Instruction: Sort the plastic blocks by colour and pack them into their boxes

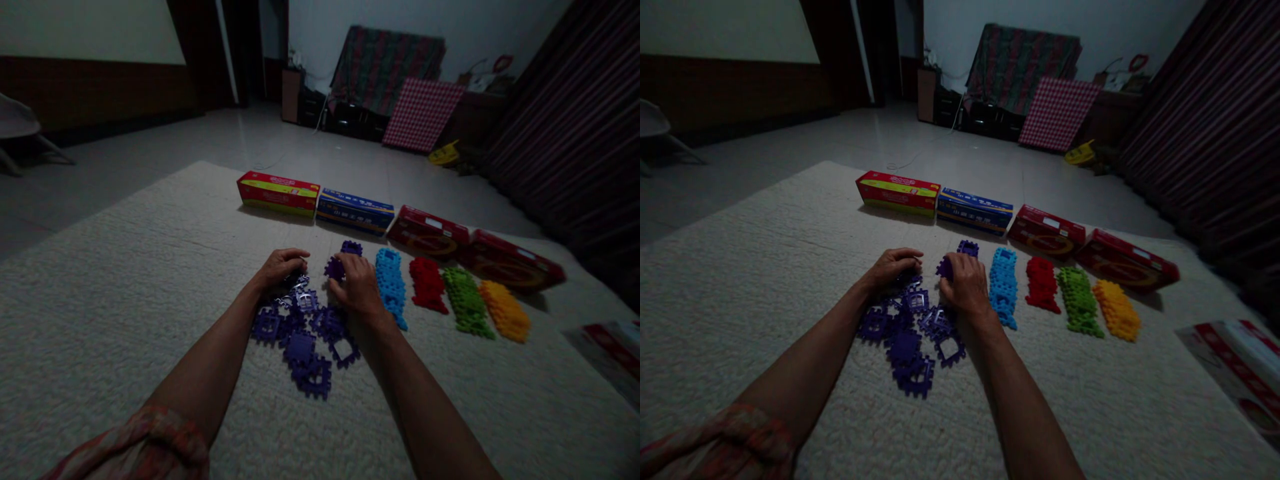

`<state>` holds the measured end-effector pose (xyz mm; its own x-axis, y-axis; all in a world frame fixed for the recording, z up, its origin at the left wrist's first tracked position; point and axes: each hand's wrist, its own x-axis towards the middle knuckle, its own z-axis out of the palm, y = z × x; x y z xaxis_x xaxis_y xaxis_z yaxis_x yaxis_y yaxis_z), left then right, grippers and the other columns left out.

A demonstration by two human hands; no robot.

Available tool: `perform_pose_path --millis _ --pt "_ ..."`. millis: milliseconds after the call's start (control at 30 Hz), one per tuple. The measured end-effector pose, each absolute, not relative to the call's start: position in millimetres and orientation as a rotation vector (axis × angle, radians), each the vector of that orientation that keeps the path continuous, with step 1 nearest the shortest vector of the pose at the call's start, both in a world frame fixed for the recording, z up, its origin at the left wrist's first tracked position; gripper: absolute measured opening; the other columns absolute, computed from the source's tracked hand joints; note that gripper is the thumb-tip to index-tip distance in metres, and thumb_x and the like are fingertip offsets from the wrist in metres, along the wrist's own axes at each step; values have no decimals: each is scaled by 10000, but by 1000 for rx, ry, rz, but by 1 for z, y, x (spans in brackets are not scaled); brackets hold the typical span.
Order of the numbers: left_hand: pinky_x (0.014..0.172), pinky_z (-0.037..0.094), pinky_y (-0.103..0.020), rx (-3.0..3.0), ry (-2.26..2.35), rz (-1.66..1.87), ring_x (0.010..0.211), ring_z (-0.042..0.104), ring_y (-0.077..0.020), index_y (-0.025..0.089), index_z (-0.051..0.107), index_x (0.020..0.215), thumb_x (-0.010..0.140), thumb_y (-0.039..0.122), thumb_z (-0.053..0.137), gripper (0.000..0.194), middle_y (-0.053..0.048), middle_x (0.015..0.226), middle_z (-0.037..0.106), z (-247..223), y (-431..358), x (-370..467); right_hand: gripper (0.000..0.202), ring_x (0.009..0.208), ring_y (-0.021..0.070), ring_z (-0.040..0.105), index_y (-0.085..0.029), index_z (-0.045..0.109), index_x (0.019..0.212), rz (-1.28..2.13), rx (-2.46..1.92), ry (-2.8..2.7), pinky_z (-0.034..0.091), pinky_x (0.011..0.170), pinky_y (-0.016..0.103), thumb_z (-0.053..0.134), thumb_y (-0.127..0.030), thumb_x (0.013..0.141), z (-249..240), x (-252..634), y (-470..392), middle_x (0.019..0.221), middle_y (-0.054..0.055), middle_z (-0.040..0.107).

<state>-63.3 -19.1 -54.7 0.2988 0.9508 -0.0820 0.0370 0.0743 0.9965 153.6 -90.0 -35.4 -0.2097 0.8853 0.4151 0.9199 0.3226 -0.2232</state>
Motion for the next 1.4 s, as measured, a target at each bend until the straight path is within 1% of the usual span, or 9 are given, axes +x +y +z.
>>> perform_pose_path --millis 100,433,700,867,967,1033,1133,1233,1400 --pt "737 504 -331 1285 1028 902 734 657 -180 173 758 1006 649 316 735 385 -56 820 741 -57 -18 -64 511 1193 328 506 -107 552 1323 -213 -1630 -2028 348 1022 448 606 -240 832 -39 160 -86 1313 187 612" --pt "757 506 -334 1258 1038 914 737 655 -174 175 766 966 642 270 730 340 -57 809 741 -54 -20 -63 504 1231 337 482 -156 556 1316 -265 -1699 -1991 273 1076 512 589 -173 813 -49 166 -83 1316 169 616" --pt "750 519 -335 1165 1006 971 722 666 -173 158 750 984 628 261 751 370 -61 824 746 -52 -19 -65 504 1261 348 467 -145 575 1309 -268 -1685 -1990 304 1069 512 593 -159 806 -46 164 -81 1389 184 564" --pt "694 509 -298 1095 1013 1042 687 670 -161 139 744 982 635 263 723 370 -70 838 736 -52 -15 -66 353 1144 292 565 -144 644 1190 -54 -1469 -2119 418 989 422 550 -140 850 -47 151 -84 1215 160 653" --pt "598 466 -255 1212 1128 1072 628 633 -140 124 751 959 634 255 683 357 -57 811 712 -50 -16 -71 270 1046 267 612 -153 665 1118 139 -1329 -2152 473 926 394 535 -159 881 -56 143 -86 1130 148 674" --pt "547 426 -239 1318 1203 1064 577 587 -123 115 758 985 655 260 661 373 -38 763 689 -49 -17 -74 235 987 246 630 -164 669 1087 241 -1258 -2136 496 888 374 538 -171 892 -62 141 -86 1068 133 680" --pt "537 395 -236 1503 1229 986 537 523 -114 112 770 1033 705 269 636 387 -3 641 634 -52 -17 -79 219 920 224 638 -180 674 1059 363 -1224 -2110 507 849 359 574 -171 865 -62 141 -88 983 100 678" --pt "557 399 -246 1646 1260 912 549 512 -122 123 787 1026 725 275 636 370 -3 606 628 -57 -14 -81 303 947 224 636 -181 662 1111 533 -1191 -2161 505 861 367 657 -198 808 -51 144 -91 1031 91 674" --pt "631 450 -265 1670 1262 941 637 587 -146 123 798 994 726 283 653 344 -45 730 714 -59 -10 -80 432 1096 259 593 -203 643 1186 619 -1146 -2388 450 978 432 743 -249 768 -36 142 -97 1204 106 653"
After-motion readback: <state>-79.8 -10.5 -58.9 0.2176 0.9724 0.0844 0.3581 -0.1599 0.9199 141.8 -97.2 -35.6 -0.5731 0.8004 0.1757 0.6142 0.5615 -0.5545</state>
